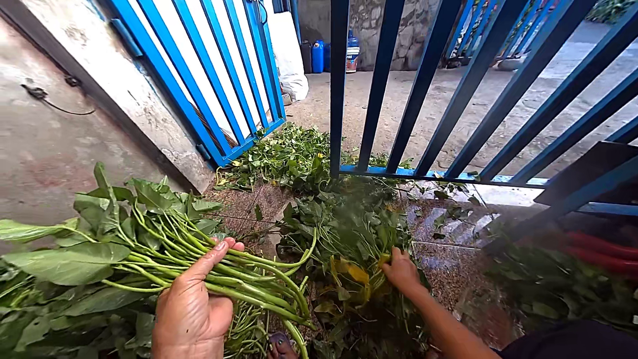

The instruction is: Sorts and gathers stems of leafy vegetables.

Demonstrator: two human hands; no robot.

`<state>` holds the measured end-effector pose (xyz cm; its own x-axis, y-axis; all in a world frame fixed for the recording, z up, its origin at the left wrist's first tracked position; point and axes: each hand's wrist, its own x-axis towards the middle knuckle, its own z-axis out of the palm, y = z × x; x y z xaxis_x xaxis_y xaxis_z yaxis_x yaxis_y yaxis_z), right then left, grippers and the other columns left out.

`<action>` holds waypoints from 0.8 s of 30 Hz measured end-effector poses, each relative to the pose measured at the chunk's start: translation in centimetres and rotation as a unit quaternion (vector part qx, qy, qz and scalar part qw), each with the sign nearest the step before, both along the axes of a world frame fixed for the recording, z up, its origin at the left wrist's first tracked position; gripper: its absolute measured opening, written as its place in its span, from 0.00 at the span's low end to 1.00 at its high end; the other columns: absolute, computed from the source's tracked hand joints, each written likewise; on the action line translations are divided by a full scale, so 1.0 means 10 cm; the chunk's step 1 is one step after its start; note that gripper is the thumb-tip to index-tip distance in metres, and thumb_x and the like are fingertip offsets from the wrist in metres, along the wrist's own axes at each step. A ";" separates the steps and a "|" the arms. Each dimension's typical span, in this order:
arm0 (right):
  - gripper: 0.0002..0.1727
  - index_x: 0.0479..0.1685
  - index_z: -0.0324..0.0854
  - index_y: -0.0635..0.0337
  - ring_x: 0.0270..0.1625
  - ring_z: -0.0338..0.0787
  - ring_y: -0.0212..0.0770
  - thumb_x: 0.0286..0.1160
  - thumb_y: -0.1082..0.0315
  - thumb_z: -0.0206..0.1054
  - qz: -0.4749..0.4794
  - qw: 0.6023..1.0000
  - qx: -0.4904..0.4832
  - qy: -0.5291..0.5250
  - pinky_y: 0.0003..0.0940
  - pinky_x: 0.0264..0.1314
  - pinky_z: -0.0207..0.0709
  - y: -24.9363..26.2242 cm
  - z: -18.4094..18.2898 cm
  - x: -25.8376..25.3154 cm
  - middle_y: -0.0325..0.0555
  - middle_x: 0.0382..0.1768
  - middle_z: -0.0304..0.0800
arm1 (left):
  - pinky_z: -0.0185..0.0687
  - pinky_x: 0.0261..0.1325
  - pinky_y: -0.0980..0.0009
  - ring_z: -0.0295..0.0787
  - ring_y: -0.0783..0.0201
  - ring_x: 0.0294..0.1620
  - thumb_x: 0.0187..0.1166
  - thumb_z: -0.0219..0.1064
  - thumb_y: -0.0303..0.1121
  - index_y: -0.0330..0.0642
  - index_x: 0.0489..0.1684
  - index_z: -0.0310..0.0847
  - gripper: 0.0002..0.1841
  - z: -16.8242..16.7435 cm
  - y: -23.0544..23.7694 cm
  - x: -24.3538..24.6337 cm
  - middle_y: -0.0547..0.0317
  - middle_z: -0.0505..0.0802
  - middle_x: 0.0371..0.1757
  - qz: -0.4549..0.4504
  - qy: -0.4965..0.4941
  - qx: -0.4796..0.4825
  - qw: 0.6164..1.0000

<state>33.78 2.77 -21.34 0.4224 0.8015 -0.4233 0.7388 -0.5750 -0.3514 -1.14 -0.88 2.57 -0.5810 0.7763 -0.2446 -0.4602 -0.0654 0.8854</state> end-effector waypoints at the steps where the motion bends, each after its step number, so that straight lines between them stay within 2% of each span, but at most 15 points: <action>1: 0.46 0.83 0.66 0.65 0.74 0.80 0.72 0.70 0.45 0.75 0.010 0.999 -0.042 -0.024 0.66 0.72 0.76 -0.01 0.04 0.04 0.75 0.79 0.69 | 0.94 0.41 0.60 0.96 0.54 0.37 0.80 0.64 0.20 0.30 0.54 0.80 0.09 0.01 0.00 -0.01 0.43 0.95 0.40 0.008 0.010 0.001 1.000; 2: 0.52 0.86 0.62 0.65 0.78 0.74 0.76 0.66 0.41 0.77 0.017 0.996 -0.068 -0.049 0.70 0.74 0.73 -0.03 0.12 0.02 0.77 0.82 0.63 | 0.95 0.40 0.60 0.96 0.54 0.36 0.79 0.65 0.19 0.30 0.55 0.80 0.10 0.01 -0.01 -0.01 0.43 0.95 0.40 0.017 0.024 0.004 1.000; 4: 0.55 0.89 0.59 0.64 0.86 0.57 0.83 0.64 0.43 0.80 0.029 0.997 -0.007 -0.072 0.80 0.77 0.60 -0.05 0.37 -0.17 0.80 0.87 0.51 | 0.95 0.39 0.59 0.96 0.52 0.35 0.76 0.67 0.17 0.29 0.56 0.79 0.12 0.02 0.01 0.00 0.42 0.95 0.39 0.037 0.050 0.015 0.998; 5: 0.49 0.85 0.67 0.66 0.86 0.59 0.82 0.66 0.46 0.79 0.050 0.993 0.073 -0.080 0.79 0.78 0.60 -0.07 0.44 -0.31 0.80 0.86 0.56 | 0.95 0.38 0.59 0.96 0.52 0.34 0.75 0.68 0.16 0.29 0.57 0.78 0.14 0.02 0.01 0.00 0.41 0.95 0.39 0.047 0.059 0.020 0.997; 6: 0.39 0.76 0.76 0.70 0.81 0.69 0.78 0.70 0.51 0.76 0.081 0.981 0.157 -0.077 0.74 0.75 0.67 -0.07 0.45 -0.48 0.79 0.78 0.69 | 0.96 0.38 0.59 0.97 0.51 0.34 0.74 0.68 0.15 0.28 0.58 0.78 0.15 0.02 0.01 0.01 0.42 0.95 0.39 0.057 0.069 0.024 0.996; 8: 0.21 0.59 0.86 0.69 0.69 0.84 0.70 0.81 0.59 0.65 0.173 0.962 0.209 -0.034 0.66 0.68 0.80 -0.02 0.37 -0.90 0.71 0.62 0.85 | 0.96 0.38 0.59 0.97 0.51 0.35 0.73 0.69 0.14 0.29 0.57 0.78 0.15 0.03 0.04 0.01 0.43 0.96 0.39 0.073 0.088 0.033 0.993; 10: 0.20 0.64 0.83 0.63 0.71 0.84 0.64 0.85 0.59 0.58 0.249 0.965 0.079 -0.005 0.62 0.68 0.80 0.05 0.19 -1.27 0.64 0.65 0.86 | 0.96 0.38 0.59 0.97 0.52 0.35 0.72 0.69 0.14 0.29 0.57 0.78 0.15 0.03 0.05 0.01 0.43 0.96 0.39 0.076 0.099 0.040 0.991; 12: 0.29 0.76 0.74 0.67 0.78 0.77 0.69 0.80 0.60 0.65 0.263 0.963 -0.061 -0.025 0.66 0.71 0.77 0.15 -0.05 -1.48 0.69 0.75 0.76 | 0.96 0.37 0.60 0.97 0.53 0.34 0.71 0.69 0.13 0.29 0.55 0.78 0.15 0.04 0.06 0.01 0.43 0.96 0.39 0.080 0.101 0.041 0.991; 14: 0.30 0.78 0.71 0.70 0.77 0.78 0.70 0.77 0.66 0.67 0.252 0.958 -0.128 -0.043 0.68 0.69 0.77 0.18 -0.27 -1.51 0.71 0.76 0.75 | 0.96 0.36 0.60 0.97 0.52 0.33 0.71 0.70 0.13 0.29 0.56 0.78 0.16 0.04 0.05 0.01 0.43 0.96 0.39 0.080 0.098 0.040 0.991; 16: 0.25 0.78 0.72 0.64 0.76 0.81 0.65 0.81 0.69 0.58 0.223 0.969 -0.103 -0.032 0.64 0.68 0.80 0.14 -0.28 -1.45 0.64 0.74 0.80 | 0.97 0.36 0.58 0.97 0.50 0.33 0.70 0.69 0.12 0.27 0.57 0.77 0.17 0.05 0.04 -0.01 0.40 0.95 0.40 0.074 0.099 0.040 0.992; 18: 0.25 0.79 0.71 0.63 0.74 0.83 0.61 0.86 0.65 0.53 0.170 0.985 -0.011 0.010 0.60 0.69 0.80 0.03 -0.11 -1.38 0.62 0.75 0.79 | 0.96 0.35 0.57 0.97 0.49 0.33 0.70 0.70 0.12 0.26 0.59 0.76 0.18 0.06 0.04 -0.03 0.39 0.95 0.40 0.069 0.098 0.033 0.992; 20: 0.24 0.79 0.70 0.65 0.63 0.91 0.59 0.86 0.65 0.53 0.112 0.987 0.111 0.036 0.57 0.63 0.85 -0.19 0.09 -1.29 0.61 0.72 0.82 | 0.96 0.36 0.57 0.97 0.48 0.34 0.69 0.70 0.11 0.25 0.59 0.76 0.19 0.05 0.04 -0.02 0.38 0.95 0.39 0.053 0.094 0.027 0.994; 21: 0.27 0.82 0.67 0.66 0.57 0.94 0.60 0.87 0.66 0.53 0.082 0.983 0.158 0.043 0.59 0.59 0.86 -0.29 0.18 -1.23 0.63 0.71 0.83 | 0.96 0.37 0.57 0.97 0.48 0.34 0.69 0.70 0.11 0.25 0.59 0.76 0.19 0.05 0.05 -0.02 0.37 0.95 0.39 0.042 0.091 0.027 0.995; 23: 0.31 0.86 0.62 0.66 0.56 0.94 0.65 0.89 0.58 0.55 0.032 0.990 0.127 0.058 0.63 0.61 0.84 -0.42 0.35 -1.04 0.65 0.67 0.87 | 0.96 0.36 0.57 0.97 0.47 0.32 0.69 0.69 0.11 0.23 0.57 0.76 0.17 0.03 0.08 0.04 0.36 0.95 0.38 0.027 0.085 0.026 0.996; 24: 0.31 0.82 0.65 0.63 0.59 0.92 0.65 0.90 0.51 0.55 0.016 0.994 0.076 0.080 0.64 0.64 0.82 -0.46 0.43 -0.91 0.64 0.62 0.89 | 0.96 0.36 0.58 0.96 0.48 0.32 0.70 0.69 0.10 0.23 0.56 0.76 0.17 0.03 0.07 0.08 0.37 0.95 0.37 0.019 0.081 0.024 0.996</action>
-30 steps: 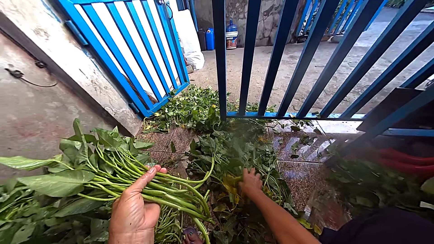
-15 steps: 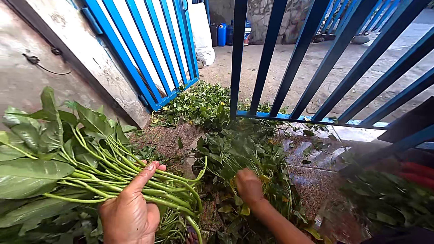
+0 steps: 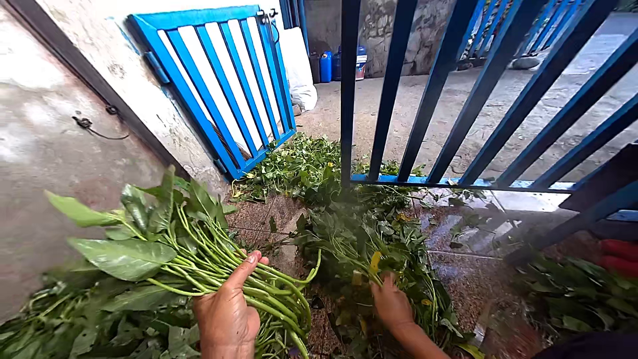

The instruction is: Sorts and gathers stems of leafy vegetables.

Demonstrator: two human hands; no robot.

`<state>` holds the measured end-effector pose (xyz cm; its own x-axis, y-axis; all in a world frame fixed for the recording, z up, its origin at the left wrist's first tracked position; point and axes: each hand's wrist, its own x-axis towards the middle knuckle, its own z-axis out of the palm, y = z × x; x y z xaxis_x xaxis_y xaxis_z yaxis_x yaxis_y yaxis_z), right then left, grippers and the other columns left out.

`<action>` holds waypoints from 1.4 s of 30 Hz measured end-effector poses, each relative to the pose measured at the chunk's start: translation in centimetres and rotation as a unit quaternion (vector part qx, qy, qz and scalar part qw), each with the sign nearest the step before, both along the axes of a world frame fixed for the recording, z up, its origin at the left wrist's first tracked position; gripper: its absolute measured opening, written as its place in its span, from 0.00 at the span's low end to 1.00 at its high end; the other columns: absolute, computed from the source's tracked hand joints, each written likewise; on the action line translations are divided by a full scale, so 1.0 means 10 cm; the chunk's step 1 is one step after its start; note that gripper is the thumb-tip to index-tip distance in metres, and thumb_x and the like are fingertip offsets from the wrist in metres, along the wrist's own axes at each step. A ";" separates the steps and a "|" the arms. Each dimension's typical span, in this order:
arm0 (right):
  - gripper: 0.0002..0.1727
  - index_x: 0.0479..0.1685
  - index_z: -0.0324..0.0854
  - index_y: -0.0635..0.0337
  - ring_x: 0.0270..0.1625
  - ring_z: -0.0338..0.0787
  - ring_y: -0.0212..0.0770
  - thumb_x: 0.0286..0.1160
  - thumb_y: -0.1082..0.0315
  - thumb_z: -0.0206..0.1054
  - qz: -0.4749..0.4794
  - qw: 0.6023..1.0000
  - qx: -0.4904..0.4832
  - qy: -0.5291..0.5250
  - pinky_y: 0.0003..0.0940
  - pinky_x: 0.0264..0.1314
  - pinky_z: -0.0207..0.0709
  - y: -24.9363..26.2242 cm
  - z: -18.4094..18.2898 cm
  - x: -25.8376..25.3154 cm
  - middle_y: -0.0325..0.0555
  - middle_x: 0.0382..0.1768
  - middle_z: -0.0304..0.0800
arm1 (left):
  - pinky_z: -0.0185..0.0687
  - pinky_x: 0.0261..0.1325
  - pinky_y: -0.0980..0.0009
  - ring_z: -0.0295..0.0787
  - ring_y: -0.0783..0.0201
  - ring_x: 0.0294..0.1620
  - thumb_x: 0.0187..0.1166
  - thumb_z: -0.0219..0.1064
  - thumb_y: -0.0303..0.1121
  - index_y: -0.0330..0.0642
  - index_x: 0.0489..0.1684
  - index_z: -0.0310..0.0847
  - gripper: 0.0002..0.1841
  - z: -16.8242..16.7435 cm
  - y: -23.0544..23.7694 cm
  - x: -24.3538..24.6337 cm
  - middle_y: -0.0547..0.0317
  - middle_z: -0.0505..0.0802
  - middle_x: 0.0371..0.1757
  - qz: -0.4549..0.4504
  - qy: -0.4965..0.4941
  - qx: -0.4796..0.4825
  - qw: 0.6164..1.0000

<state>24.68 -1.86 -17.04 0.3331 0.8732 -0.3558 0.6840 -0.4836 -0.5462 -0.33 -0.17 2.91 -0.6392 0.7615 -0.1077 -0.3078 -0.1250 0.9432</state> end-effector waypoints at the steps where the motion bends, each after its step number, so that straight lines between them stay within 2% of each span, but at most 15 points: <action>1: 0.32 0.78 0.70 0.62 0.60 0.92 0.64 0.89 0.45 0.54 -0.004 1.000 -0.021 0.021 0.64 0.65 0.81 -0.05 0.08 0.10 0.63 0.57 0.91 | 0.96 0.37 0.58 0.97 0.48 0.32 0.70 0.68 0.10 0.23 0.56 0.76 0.16 0.00 -0.01 0.04 0.37 0.95 0.37 -0.009 -0.003 -0.003 1.000; 2: 0.31 0.74 0.73 0.62 0.57 0.93 0.63 0.89 0.44 0.52 -0.008 0.999 0.010 0.031 0.64 0.62 0.82 -0.15 0.19 0.15 0.62 0.51 0.92 | 0.96 0.38 0.58 0.97 0.49 0.33 0.71 0.67 0.10 0.22 0.55 0.76 0.15 0.01 -0.02 0.07 0.37 0.95 0.37 -0.018 -0.006 -0.005 1.000; 4: 0.28 0.65 0.79 0.63 0.39 0.95 0.58 0.89 0.46 0.52 -0.021 0.983 0.181 0.024 0.61 0.44 0.86 -0.34 0.32 0.15 0.55 0.36 0.93 | 0.95 0.39 0.58 0.96 0.50 0.33 0.73 0.66 0.11 0.23 0.55 0.76 0.14 0.03 -0.03 0.12 0.39 0.95 0.38 -0.039 -0.008 -0.013 0.999; 6: 0.24 0.61 0.84 0.63 0.29 0.94 0.51 0.90 0.52 0.52 -0.028 0.949 0.315 0.013 0.55 0.32 0.87 -0.47 0.34 0.17 0.49 0.30 0.92 | 0.95 0.39 0.58 0.96 0.51 0.34 0.75 0.65 0.12 0.26 0.55 0.75 0.13 0.03 -0.05 0.19 0.42 0.95 0.37 -0.071 -0.006 -0.027 0.997; 7: 0.23 0.61 0.85 0.63 0.32 0.94 0.50 0.90 0.55 0.52 -0.028 0.949 0.311 0.049 0.55 0.35 0.88 -0.51 0.36 0.21 0.50 0.33 0.93 | 0.95 0.39 0.59 0.96 0.52 0.33 0.75 0.65 0.13 0.27 0.55 0.75 0.13 0.01 -0.05 0.23 0.43 0.95 0.37 -0.087 -0.004 -0.033 0.996; 8: 0.21 0.64 0.82 0.65 0.37 0.94 0.49 0.90 0.59 0.52 -0.031 0.954 0.266 0.138 0.52 0.44 0.87 -0.54 0.39 0.25 0.51 0.38 0.93 | 0.95 0.38 0.58 0.96 0.52 0.33 0.74 0.66 0.13 0.27 0.55 0.75 0.14 -0.02 -0.05 0.26 0.44 0.95 0.36 -0.097 -0.003 -0.039 0.995; 9: 0.20 0.65 0.79 0.67 0.39 0.92 0.45 0.88 0.63 0.52 -0.045 0.940 0.228 0.251 0.46 0.47 0.86 -0.54 0.41 0.28 0.49 0.39 0.91 | 0.95 0.38 0.58 0.96 0.52 0.33 0.73 0.67 0.13 0.27 0.57 0.75 0.16 -0.04 -0.05 0.30 0.43 0.95 0.37 -0.106 -0.004 -0.045 0.993; 10: 0.18 0.65 0.76 0.68 0.40 0.91 0.42 0.87 0.66 0.54 -0.064 0.909 0.206 0.356 0.41 0.48 0.87 -0.54 0.43 0.28 0.49 0.39 0.91 | 0.95 0.39 0.57 0.96 0.51 0.33 0.72 0.69 0.12 0.26 0.59 0.75 0.18 -0.07 -0.05 0.32 0.42 0.94 0.38 -0.111 -0.004 -0.048 0.993; 12: 0.15 0.64 0.74 0.69 0.43 0.94 0.43 0.83 0.72 0.59 -0.083 0.849 0.198 0.484 0.40 0.53 0.89 -0.55 0.45 0.25 0.50 0.42 0.93 | 0.94 0.37 0.57 0.95 0.51 0.31 0.68 0.71 0.10 0.23 0.57 0.76 0.18 -0.11 -0.05 0.37 0.40 0.94 0.36 -0.114 0.002 -0.050 0.992; 18: 0.13 0.53 0.79 0.68 0.46 0.95 0.46 0.70 0.82 0.69 -0.070 0.775 0.213 0.591 0.43 0.56 0.90 -0.61 0.56 0.14 0.51 0.41 0.93 | 0.94 0.34 0.60 0.94 0.52 0.26 0.59 0.73 0.06 0.21 0.51 0.78 0.20 -0.16 -0.02 0.51 0.39 0.94 0.30 -0.124 0.031 -0.056 0.990; 27: 0.11 0.48 0.84 0.66 0.46 0.94 0.39 0.69 0.84 0.69 0.057 0.769 0.253 0.585 0.38 0.55 0.89 -0.75 0.59 -0.10 0.45 0.42 0.93 | 0.94 0.34 0.58 0.95 0.47 0.28 0.62 0.72 0.06 0.19 0.49 0.80 0.16 -0.27 0.03 0.61 0.33 0.94 0.34 -0.212 -0.002 -0.059 0.976; 30: 0.10 0.50 0.85 0.67 0.46 0.93 0.36 0.71 0.83 0.68 0.099 0.781 0.267 0.556 0.36 0.55 0.88 -0.77 0.61 -0.14 0.45 0.43 0.93 | 0.94 0.40 0.56 0.95 0.46 0.31 0.61 0.72 0.06 0.18 0.51 0.79 0.18 -0.27 0.02 0.62 0.32 0.95 0.37 -0.249 -0.013 -0.058 0.967; 34: 0.09 0.50 0.85 0.70 0.46 0.91 0.35 0.75 0.81 0.67 0.167 0.808 0.303 0.477 0.33 0.54 0.87 -0.75 0.63 -0.10 0.49 0.44 0.92 | 0.95 0.47 0.59 0.96 0.52 0.39 0.56 0.73 0.05 0.22 0.55 0.77 0.24 -0.29 0.02 0.62 0.38 0.95 0.42 -0.253 0.007 -0.043 0.966; 38: 0.09 0.51 0.85 0.69 0.46 0.92 0.37 0.76 0.78 0.67 0.190 0.831 0.314 0.417 0.35 0.53 0.87 -0.73 0.63 -0.05 0.51 0.44 0.92 | 0.95 0.46 0.55 0.96 0.48 0.38 0.59 0.71 0.05 0.21 0.55 0.76 0.22 -0.30 0.02 0.58 0.35 0.95 0.41 -0.292 -0.014 -0.022 0.956; 42: 0.08 0.49 0.88 0.64 0.47 0.93 0.41 0.76 0.75 0.67 0.225 0.855 0.326 0.335 0.40 0.55 0.87 -0.70 0.63 -0.01 0.51 0.44 0.93 | 0.96 0.44 0.59 0.96 0.55 0.38 0.47 0.76 0.05 0.24 0.54 0.77 0.29 -0.31 0.00 0.60 0.41 0.95 0.39 -0.284 0.018 -0.014 0.958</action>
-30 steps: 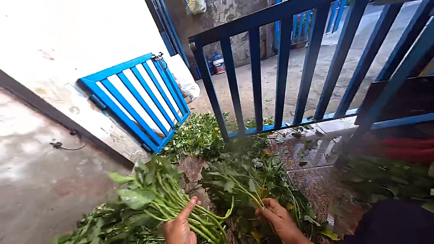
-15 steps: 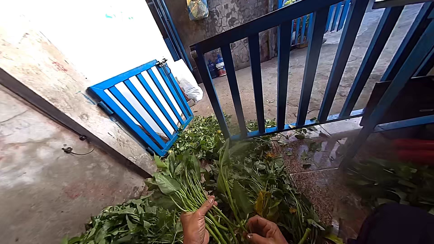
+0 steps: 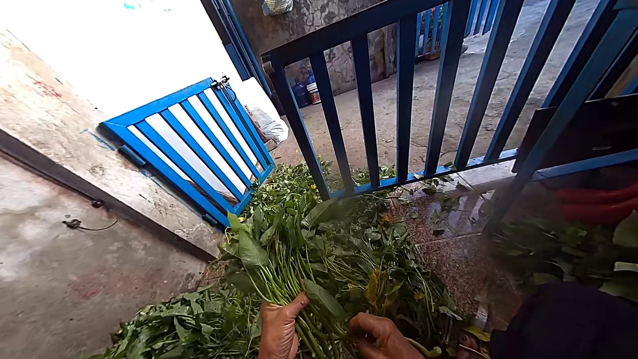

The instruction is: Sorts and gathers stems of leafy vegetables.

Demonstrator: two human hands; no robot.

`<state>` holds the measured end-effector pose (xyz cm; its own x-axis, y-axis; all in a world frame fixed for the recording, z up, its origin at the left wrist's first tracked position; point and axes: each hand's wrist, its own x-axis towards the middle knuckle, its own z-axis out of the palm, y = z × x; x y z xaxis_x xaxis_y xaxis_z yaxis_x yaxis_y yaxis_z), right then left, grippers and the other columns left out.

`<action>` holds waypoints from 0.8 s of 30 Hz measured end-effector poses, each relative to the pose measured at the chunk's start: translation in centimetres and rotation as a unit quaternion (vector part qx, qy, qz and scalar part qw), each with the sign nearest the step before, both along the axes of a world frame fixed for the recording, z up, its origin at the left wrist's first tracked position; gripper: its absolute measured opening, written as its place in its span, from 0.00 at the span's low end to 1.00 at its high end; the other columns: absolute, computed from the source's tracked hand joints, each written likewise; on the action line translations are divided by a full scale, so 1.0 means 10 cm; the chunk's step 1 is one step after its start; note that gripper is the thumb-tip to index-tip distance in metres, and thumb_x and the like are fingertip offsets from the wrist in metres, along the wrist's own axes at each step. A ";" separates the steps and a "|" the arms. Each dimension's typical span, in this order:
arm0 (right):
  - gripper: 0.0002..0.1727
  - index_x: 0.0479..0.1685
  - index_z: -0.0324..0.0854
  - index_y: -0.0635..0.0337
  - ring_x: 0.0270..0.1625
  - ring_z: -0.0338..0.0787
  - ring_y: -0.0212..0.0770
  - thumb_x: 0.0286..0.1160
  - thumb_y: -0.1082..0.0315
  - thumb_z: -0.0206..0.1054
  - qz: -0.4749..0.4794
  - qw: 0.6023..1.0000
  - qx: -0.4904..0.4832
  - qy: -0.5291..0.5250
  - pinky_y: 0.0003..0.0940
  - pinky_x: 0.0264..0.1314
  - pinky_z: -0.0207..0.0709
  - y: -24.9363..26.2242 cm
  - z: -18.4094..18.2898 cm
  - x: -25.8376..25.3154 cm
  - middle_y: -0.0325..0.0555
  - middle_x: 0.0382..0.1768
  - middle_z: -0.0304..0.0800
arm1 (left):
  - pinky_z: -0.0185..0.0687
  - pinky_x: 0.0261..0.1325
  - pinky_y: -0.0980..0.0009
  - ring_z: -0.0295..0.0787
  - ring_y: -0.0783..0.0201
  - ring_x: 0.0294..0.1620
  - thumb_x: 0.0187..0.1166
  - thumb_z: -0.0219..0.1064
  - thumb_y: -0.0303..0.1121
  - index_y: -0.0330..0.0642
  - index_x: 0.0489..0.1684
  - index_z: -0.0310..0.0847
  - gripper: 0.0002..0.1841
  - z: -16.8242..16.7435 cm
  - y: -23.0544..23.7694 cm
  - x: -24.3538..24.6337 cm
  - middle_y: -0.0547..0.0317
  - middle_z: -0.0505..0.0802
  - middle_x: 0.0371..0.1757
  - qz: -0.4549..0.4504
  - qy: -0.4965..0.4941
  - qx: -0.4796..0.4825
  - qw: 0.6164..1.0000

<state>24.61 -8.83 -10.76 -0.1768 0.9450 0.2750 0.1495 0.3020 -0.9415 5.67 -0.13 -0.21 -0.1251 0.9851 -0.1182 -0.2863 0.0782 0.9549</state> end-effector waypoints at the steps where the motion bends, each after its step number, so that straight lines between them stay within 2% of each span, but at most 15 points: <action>1: 0.08 0.49 0.89 0.62 0.49 0.93 0.42 0.76 0.74 0.67 -0.006 0.999 0.013 -0.030 0.43 0.56 0.87 0.01 0.01 0.01 0.50 0.44 0.93 | 0.96 0.44 0.59 0.96 0.54 0.38 0.46 0.78 0.06 0.23 0.54 0.77 0.29 -0.01 0.01 0.01 0.40 0.95 0.39 -0.004 0.012 0.000 1.000; 3: 0.08 0.49 0.89 0.59 0.51 0.93 0.44 0.76 0.72 0.67 -0.019 0.995 0.025 -0.094 0.47 0.58 0.87 0.03 0.04 0.03 0.48 0.45 0.94 | 0.96 0.46 0.55 0.97 0.49 0.39 0.45 0.80 0.08 0.20 0.54 0.77 0.30 -0.02 0.03 0.00 0.35 0.95 0.40 -0.015 0.025 -0.006 1.000; 5: 0.14 0.57 0.87 0.58 0.53 0.93 0.47 0.77 0.68 0.65 0.008 0.988 -0.045 -0.145 0.53 0.60 0.86 0.10 0.17 0.07 0.49 0.48 0.94 | 0.96 0.44 0.55 0.97 0.48 0.38 0.45 0.80 0.07 0.20 0.54 0.75 0.31 -0.01 0.05 0.00 0.34 0.95 0.39 -0.023 0.035 -0.012 0.999; 6: 0.17 0.62 0.85 0.59 0.51 0.93 0.48 0.78 0.64 0.65 0.038 0.984 -0.094 -0.143 0.55 0.59 0.85 0.16 0.24 0.08 0.50 0.47 0.94 | 0.96 0.43 0.56 0.97 0.48 0.37 0.45 0.78 0.06 0.20 0.54 0.74 0.30 0.00 0.05 0.00 0.34 0.94 0.38 -0.030 0.028 -0.010 0.999; 7: 0.19 0.64 0.84 0.59 0.46 0.93 0.47 0.79 0.60 0.65 0.061 0.983 -0.130 -0.112 0.53 0.55 0.85 0.22 0.29 0.09 0.50 0.43 0.94 | 0.96 0.42 0.56 0.96 0.49 0.36 0.46 0.77 0.06 0.20 0.53 0.74 0.29 0.00 0.05 0.00 0.34 0.94 0.37 -0.039 0.018 -0.006 0.999; 9: 0.16 0.54 0.87 0.62 0.36 0.89 0.38 0.79 0.59 0.67 0.088 0.981 -0.171 0.011 0.41 0.45 0.84 0.32 0.35 0.05 0.45 0.35 0.91 | 0.95 0.43 0.56 0.96 0.48 0.36 0.49 0.75 0.07 0.19 0.52 0.74 0.26 0.00 0.05 0.00 0.33 0.94 0.38 -0.062 -0.006 0.014 0.998; 10: 0.14 0.47 0.87 0.62 0.35 0.87 0.34 0.79 0.59 0.67 0.101 0.972 -0.197 0.076 0.36 0.43 0.82 0.35 0.40 0.02 0.42 0.32 0.90 | 0.95 0.44 0.56 0.96 0.48 0.37 0.49 0.75 0.07 0.20 0.51 0.75 0.26 -0.01 0.05 -0.01 0.33 0.94 0.38 -0.074 -0.017 0.029 0.997; 11: 0.12 0.44 0.86 0.61 0.37 0.87 0.32 0.79 0.60 0.68 0.118 0.956 -0.237 0.129 0.33 0.46 0.82 0.38 0.46 0.01 0.39 0.33 0.89 | 0.95 0.46 0.56 0.96 0.49 0.38 0.47 0.77 0.08 0.21 0.51 0.76 0.26 -0.02 0.05 -0.02 0.35 0.94 0.39 -0.083 -0.023 0.043 0.995; 13: 0.10 0.45 0.86 0.61 0.39 0.88 0.31 0.80 0.61 0.70 0.128 0.911 -0.319 0.228 0.30 0.48 0.83 0.43 0.53 -0.03 0.39 0.36 0.91 | 0.96 0.48 0.55 0.96 0.51 0.40 0.43 0.80 0.08 0.23 0.52 0.77 0.30 -0.02 0.03 -0.03 0.38 0.94 0.40 -0.090 -0.021 0.056 0.994; 16: 0.08 0.50 0.85 0.60 0.41 0.91 0.36 0.78 0.68 0.71 0.116 0.836 -0.390 0.368 0.33 0.49 0.85 0.47 0.53 -0.07 0.44 0.40 0.93 | 0.95 0.48 0.55 0.96 0.49 0.40 0.47 0.80 0.10 0.21 0.51 0.77 0.28 -0.01 0.03 -0.06 0.36 0.93 0.41 -0.119 -0.017 0.073 0.990; 19: 0.10 0.53 0.82 0.61 0.40 0.91 0.38 0.81 0.66 0.69 0.079 0.798 -0.421 0.423 0.34 0.45 0.86 0.47 0.51 -0.12 0.46 0.39 0.92 | 0.95 0.50 0.52 0.96 0.46 0.41 0.50 0.81 0.13 0.22 0.52 0.77 0.27 -0.04 0.03 -0.08 0.34 0.93 0.41 -0.148 -0.009 0.096 0.984; 21: 0.10 0.52 0.82 0.62 0.38 0.91 0.39 0.84 0.65 0.67 0.037 0.799 -0.422 0.427 0.33 0.44 0.86 0.47 0.51 -0.15 0.47 0.37 0.92 | 0.95 0.49 0.52 0.96 0.46 0.40 0.51 0.81 0.13 0.22 0.50 0.77 0.25 -0.05 0.02 -0.03 0.34 0.93 0.40 -0.149 -0.005 0.107 0.983; 22: 0.10 0.51 0.82 0.63 0.37 0.91 0.38 0.85 0.65 0.66 0.011 0.817 -0.405 0.410 0.33 0.44 0.86 0.46 0.52 -0.17 0.47 0.35 0.92 | 0.95 0.49 0.53 0.96 0.47 0.39 0.51 0.81 0.13 0.22 0.49 0.78 0.24 -0.06 0.02 0.01 0.35 0.93 0.40 -0.139 -0.003 0.112 0.984; 24: 0.11 0.50 0.81 0.63 0.36 0.89 0.35 0.87 0.62 0.62 -0.045 0.897 -0.333 0.286 0.32 0.46 0.86 0.44 0.52 -0.20 0.43 0.34 0.89 | 0.96 0.48 0.54 0.96 0.48 0.38 0.52 0.79 0.12 0.22 0.48 0.78 0.23 -0.09 0.00 0.11 0.36 0.93 0.39 -0.104 0.000 0.120 0.987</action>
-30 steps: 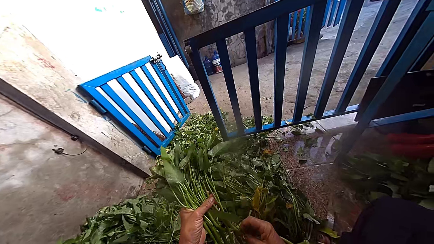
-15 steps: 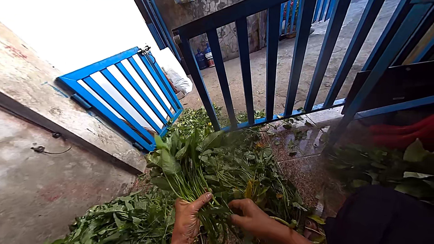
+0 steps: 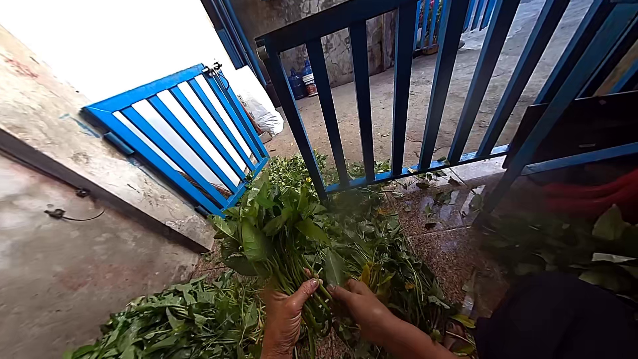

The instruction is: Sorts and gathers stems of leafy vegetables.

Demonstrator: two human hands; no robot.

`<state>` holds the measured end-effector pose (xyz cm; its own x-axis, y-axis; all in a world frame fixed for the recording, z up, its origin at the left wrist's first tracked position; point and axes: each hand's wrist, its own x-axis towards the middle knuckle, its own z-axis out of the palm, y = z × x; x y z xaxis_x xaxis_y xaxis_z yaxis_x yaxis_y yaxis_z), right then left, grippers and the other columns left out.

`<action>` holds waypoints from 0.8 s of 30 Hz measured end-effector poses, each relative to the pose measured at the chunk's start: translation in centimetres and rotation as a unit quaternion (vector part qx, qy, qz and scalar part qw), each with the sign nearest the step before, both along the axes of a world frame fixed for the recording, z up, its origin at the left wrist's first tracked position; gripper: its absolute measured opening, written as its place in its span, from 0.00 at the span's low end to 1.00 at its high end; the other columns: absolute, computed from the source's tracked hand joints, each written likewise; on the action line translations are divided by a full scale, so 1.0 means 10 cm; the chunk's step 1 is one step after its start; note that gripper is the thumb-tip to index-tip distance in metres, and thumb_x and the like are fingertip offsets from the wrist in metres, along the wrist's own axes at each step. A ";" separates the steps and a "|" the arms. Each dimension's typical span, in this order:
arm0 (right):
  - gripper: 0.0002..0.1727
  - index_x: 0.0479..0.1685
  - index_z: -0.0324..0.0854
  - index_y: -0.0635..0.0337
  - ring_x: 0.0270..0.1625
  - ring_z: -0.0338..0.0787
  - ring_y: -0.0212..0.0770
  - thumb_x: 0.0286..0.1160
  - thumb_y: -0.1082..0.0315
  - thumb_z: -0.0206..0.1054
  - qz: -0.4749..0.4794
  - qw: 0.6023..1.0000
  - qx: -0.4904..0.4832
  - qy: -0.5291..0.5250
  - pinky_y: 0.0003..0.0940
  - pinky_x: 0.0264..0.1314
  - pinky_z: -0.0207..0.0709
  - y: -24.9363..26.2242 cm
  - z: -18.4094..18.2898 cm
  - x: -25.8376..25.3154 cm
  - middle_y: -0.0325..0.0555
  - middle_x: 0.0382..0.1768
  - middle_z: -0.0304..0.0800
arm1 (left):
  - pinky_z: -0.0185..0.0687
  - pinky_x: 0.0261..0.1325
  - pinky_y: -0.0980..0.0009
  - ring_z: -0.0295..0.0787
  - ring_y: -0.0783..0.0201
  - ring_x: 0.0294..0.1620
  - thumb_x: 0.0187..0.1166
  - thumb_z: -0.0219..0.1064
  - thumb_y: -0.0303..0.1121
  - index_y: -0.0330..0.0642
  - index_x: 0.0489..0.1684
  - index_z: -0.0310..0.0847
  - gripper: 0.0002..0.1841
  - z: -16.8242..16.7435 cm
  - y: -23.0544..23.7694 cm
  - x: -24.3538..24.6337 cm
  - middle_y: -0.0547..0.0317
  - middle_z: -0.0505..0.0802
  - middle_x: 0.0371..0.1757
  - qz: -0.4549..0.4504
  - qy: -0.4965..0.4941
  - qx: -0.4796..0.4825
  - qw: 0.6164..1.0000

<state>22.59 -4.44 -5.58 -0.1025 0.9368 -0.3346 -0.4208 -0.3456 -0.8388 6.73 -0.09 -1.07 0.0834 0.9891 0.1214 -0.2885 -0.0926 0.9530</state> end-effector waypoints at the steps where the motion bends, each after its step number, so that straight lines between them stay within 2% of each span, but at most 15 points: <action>1: 0.14 0.49 0.81 0.62 0.38 0.88 0.36 0.88 0.59 0.59 -0.005 0.991 0.039 -0.131 0.34 0.47 0.84 -0.02 -0.03 0.00 0.43 0.34 0.87 | 0.96 0.46 0.55 0.96 0.49 0.37 0.53 0.77 0.12 0.21 0.49 0.78 0.22 -0.01 -0.01 0.05 0.37 0.93 0.38 0.025 -0.005 0.002 1.000; 2: 0.18 0.51 0.82 0.63 0.44 0.89 0.41 0.88 0.57 0.55 0.001 0.959 0.061 -0.277 0.40 0.52 0.82 -0.04 -0.06 0.01 0.47 0.38 0.87 | 0.96 0.45 0.55 0.96 0.49 0.36 0.56 0.75 0.11 0.21 0.49 0.77 0.21 -0.01 -0.01 0.08 0.37 0.93 0.37 0.049 -0.014 0.002 0.999; 4: 0.24 0.63 0.83 0.67 0.69 0.86 0.56 0.88 0.58 0.50 0.046 0.863 0.058 -0.500 0.56 0.74 0.75 -0.11 -0.08 0.08 0.60 0.59 0.89 | 0.96 0.44 0.56 0.96 0.50 0.34 0.59 0.72 0.10 0.21 0.49 0.77 0.18 0.03 0.03 0.08 0.38 0.94 0.36 0.099 -0.036 0.009 0.994; 7: 0.23 0.59 0.84 0.75 0.72 0.82 0.66 0.84 0.62 0.55 0.091 0.722 0.037 -0.685 0.65 0.73 0.70 -0.20 -0.32 0.21 0.68 0.64 0.87 | 0.96 0.41 0.57 0.96 0.51 0.33 0.61 0.70 0.08 0.21 0.50 0.77 0.17 0.10 0.10 0.01 0.39 0.94 0.35 0.182 -0.049 0.010 0.982; 9: 0.24 0.60 0.82 0.77 0.76 0.78 0.69 0.85 0.61 0.57 0.180 0.683 -0.028 -0.708 0.68 0.78 0.64 -0.21 -0.50 0.45 0.72 0.67 0.84 | 0.97 0.40 0.57 0.96 0.52 0.31 0.61 0.70 0.07 0.22 0.49 0.79 0.17 0.13 0.12 -0.04 0.40 0.94 0.34 0.229 -0.048 0.010 0.972; 12: 0.38 0.66 0.79 0.76 0.81 0.69 0.76 0.76 0.44 0.70 0.273 0.685 -0.127 -0.663 0.77 0.78 0.61 -0.16 -0.55 0.87 0.77 0.73 0.76 | 0.97 0.40 0.60 0.96 0.55 0.33 0.58 0.72 0.05 0.22 0.51 0.78 0.20 0.12 0.14 -0.09 0.42 0.94 0.35 0.261 -0.016 0.005 0.965; 13: 0.39 0.67 0.79 0.76 0.83 0.66 0.77 0.73 0.45 0.74 0.268 0.689 -0.134 -0.660 0.78 0.78 0.59 -0.14 -0.46 0.96 0.79 0.76 0.72 | 0.97 0.39 0.60 0.96 0.55 0.32 0.57 0.73 0.05 0.22 0.51 0.78 0.21 0.11 0.15 -0.09 0.42 0.94 0.35 0.268 0.002 -0.003 0.963; 15: 0.30 0.64 0.81 0.76 0.81 0.68 0.76 0.77 0.54 0.70 0.219 0.690 -0.092 -0.684 0.76 0.77 0.61 -0.14 -0.10 1.00 0.78 0.74 0.73 | 0.96 0.38 0.62 0.95 0.55 0.32 0.57 0.75 0.06 0.22 0.51 0.78 0.22 0.06 0.15 -0.07 0.42 0.94 0.34 0.267 0.036 -0.026 0.963; 17: 0.18 0.55 0.84 0.72 0.73 0.79 0.70 0.80 0.65 0.64 0.091 0.666 0.017 -0.740 0.67 0.72 0.71 -0.21 0.21 0.91 0.70 0.63 0.83 | 0.95 0.38 0.62 0.95 0.55 0.32 0.57 0.76 0.07 0.21 0.50 0.79 0.21 0.01 0.15 -0.03 0.41 0.94 0.35 0.258 0.051 -0.051 0.964; 19: 0.07 0.39 0.88 0.71 0.57 0.88 0.65 0.68 0.74 0.70 -0.133 0.586 0.165 -0.782 0.60 0.54 0.82 -0.25 0.34 0.79 0.64 0.48 0.88 | 0.96 0.42 0.61 0.96 0.53 0.35 0.58 0.76 0.07 0.21 0.51 0.79 0.21 -0.03 0.15 0.01 0.40 0.95 0.37 0.241 0.053 -0.066 0.967; 20: 0.06 0.37 0.88 0.70 0.53 0.89 0.64 0.66 0.76 0.70 -0.204 0.561 0.199 -0.777 0.58 0.49 0.84 -0.25 0.42 0.77 0.62 0.46 0.88 | 0.96 0.42 0.59 0.96 0.52 0.35 0.58 0.75 0.07 0.20 0.52 0.79 0.21 -0.04 0.14 0.02 0.38 0.95 0.38 0.234 0.049 -0.074 0.968; 21: 0.06 0.38 0.88 0.70 0.51 0.89 0.62 0.67 0.76 0.69 -0.237 0.567 0.209 -0.761 0.57 0.47 0.84 -0.25 0.51 0.81 0.60 0.45 0.88 | 0.96 0.41 0.59 0.96 0.51 0.34 0.58 0.75 0.07 0.19 0.52 0.78 0.21 -0.03 0.14 0.03 0.37 0.94 0.38 0.229 0.044 -0.084 0.969; 22: 0.06 0.39 0.88 0.69 0.50 0.89 0.62 0.71 0.74 0.68 -0.231 0.600 0.204 -0.738 0.57 0.47 0.85 -0.25 0.56 0.88 0.60 0.44 0.88 | 0.96 0.39 0.59 0.96 0.50 0.34 0.59 0.75 0.07 0.19 0.52 0.78 0.20 0.00 0.14 0.03 0.37 0.94 0.37 0.225 0.036 -0.095 0.969; 23: 0.08 0.40 0.89 0.68 0.51 0.89 0.62 0.75 0.71 0.66 -0.182 0.651 0.187 -0.713 0.59 0.50 0.85 -0.24 0.56 1.00 0.60 0.44 0.88 | 0.96 0.39 0.59 0.95 0.51 0.33 0.60 0.75 0.08 0.19 0.51 0.78 0.20 0.04 0.12 0.03 0.37 0.94 0.37 0.222 0.031 -0.107 0.969; 24: 0.12 0.43 0.90 0.67 0.57 0.88 0.63 0.81 0.66 0.65 -0.074 0.705 0.145 -0.691 0.61 0.58 0.83 -0.22 0.56 1.15 0.61 0.48 0.88 | 0.95 0.37 0.59 0.95 0.51 0.32 0.61 0.75 0.08 0.20 0.51 0.78 0.19 0.08 0.11 0.02 0.37 0.94 0.36 0.224 0.025 -0.118 0.967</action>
